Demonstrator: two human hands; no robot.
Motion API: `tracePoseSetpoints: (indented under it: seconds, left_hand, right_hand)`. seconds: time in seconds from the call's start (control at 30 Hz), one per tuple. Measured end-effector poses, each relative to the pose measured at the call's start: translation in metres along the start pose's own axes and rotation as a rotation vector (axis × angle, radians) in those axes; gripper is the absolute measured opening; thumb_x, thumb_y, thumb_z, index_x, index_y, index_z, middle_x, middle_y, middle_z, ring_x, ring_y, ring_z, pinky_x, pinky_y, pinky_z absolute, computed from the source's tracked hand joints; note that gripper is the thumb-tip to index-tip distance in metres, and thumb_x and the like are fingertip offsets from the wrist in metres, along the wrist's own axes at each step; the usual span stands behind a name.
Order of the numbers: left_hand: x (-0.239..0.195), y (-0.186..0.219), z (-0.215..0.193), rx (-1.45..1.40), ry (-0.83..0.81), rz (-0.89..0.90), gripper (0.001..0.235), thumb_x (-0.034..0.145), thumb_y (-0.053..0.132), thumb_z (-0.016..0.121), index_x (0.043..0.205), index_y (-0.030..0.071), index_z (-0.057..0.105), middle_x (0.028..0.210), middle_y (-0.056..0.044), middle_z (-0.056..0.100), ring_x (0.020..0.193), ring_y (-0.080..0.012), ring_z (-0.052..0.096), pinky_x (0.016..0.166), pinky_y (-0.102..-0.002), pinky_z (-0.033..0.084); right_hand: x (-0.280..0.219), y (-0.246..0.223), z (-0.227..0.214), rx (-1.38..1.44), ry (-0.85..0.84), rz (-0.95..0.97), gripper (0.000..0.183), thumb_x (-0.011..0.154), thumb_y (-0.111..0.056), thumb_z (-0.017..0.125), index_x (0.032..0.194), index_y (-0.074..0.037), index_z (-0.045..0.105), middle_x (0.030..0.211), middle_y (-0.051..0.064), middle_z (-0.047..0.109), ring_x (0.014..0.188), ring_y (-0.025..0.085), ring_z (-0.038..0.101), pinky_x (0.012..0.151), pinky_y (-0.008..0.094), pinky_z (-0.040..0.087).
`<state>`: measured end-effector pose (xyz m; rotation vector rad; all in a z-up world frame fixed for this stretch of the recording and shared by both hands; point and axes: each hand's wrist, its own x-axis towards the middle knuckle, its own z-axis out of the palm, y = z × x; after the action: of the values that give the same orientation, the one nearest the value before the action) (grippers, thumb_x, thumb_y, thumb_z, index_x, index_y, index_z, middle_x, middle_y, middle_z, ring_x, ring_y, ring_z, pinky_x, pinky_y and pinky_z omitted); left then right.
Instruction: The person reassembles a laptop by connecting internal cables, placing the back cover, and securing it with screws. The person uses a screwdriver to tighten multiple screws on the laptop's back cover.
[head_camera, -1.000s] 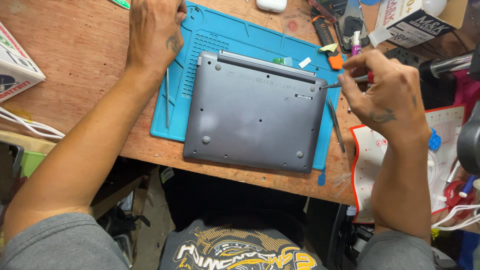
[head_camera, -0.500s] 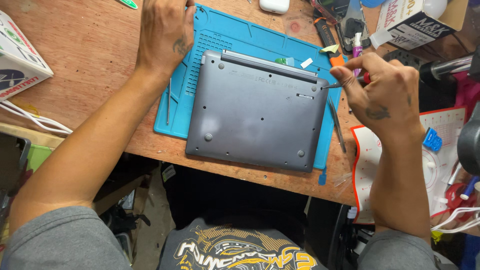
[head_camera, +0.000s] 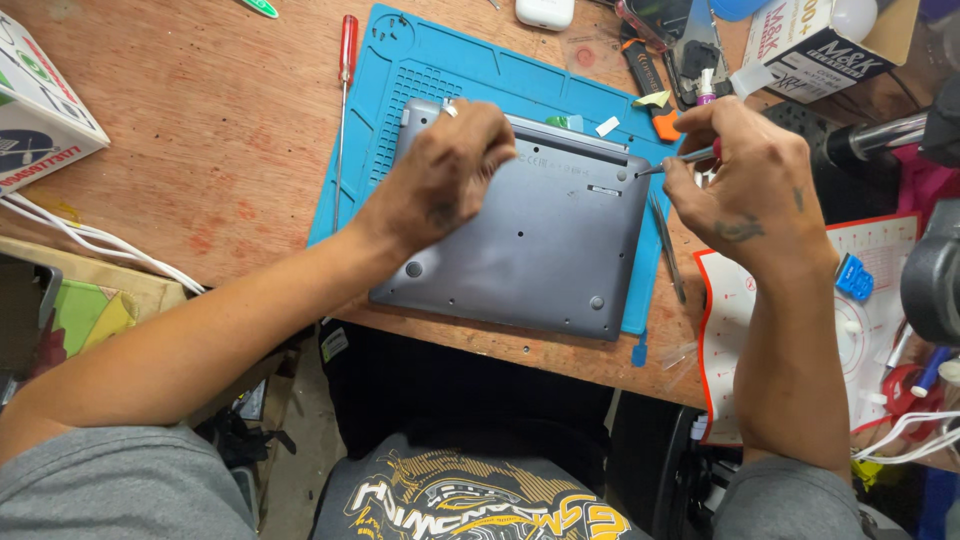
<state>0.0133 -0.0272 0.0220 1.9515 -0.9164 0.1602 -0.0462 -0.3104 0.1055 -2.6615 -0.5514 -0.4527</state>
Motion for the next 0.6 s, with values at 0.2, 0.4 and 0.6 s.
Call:
tracePoseSetpoints:
  seconds: [0.2,0.4,0.6]
  left_hand:
    - [-0.012,0.006,0.015,0.04,-0.028,0.111,0.019,0.099,0.011,0.07,0.095,0.0,0.054,0.086,-0.013,0.061,0.078,-0.0273,0.061,0.071,-0.04,0.052]
    - [-0.015,0.007,0.017,0.034,0.017,0.102,0.016,0.097,0.004,0.07,0.093,0.002,0.055,0.086,-0.011,0.061,0.08,-0.0259,0.061,0.075,-0.039,0.053]
    - [-0.016,0.006,0.017,-0.063,0.035,0.053,0.008,0.098,0.002,0.07,0.099,0.0,0.062,0.091,-0.01,0.066,0.082,-0.0245,0.064,0.075,-0.034,0.055]
  right_hand:
    - [0.003,0.001,0.002,-0.197,-0.096,0.263,0.023,0.097,-0.02,0.081,0.103,0.0,0.075,0.078,0.018,0.072,0.066,0.027,0.071,0.065,0.038,0.056]
    - [0.0,0.005,0.0,0.023,-0.056,0.13,0.022,0.093,-0.013,0.077,0.105,0.003,0.067,0.094,0.016,0.073,0.081,0.023,0.074,0.07,0.033,0.057]
    - [-0.003,0.006,-0.001,-0.07,-0.135,0.265,0.021,0.097,-0.014,0.081,0.107,0.0,0.07,0.084,0.017,0.073,0.074,0.025,0.074,0.068,0.035,0.057]
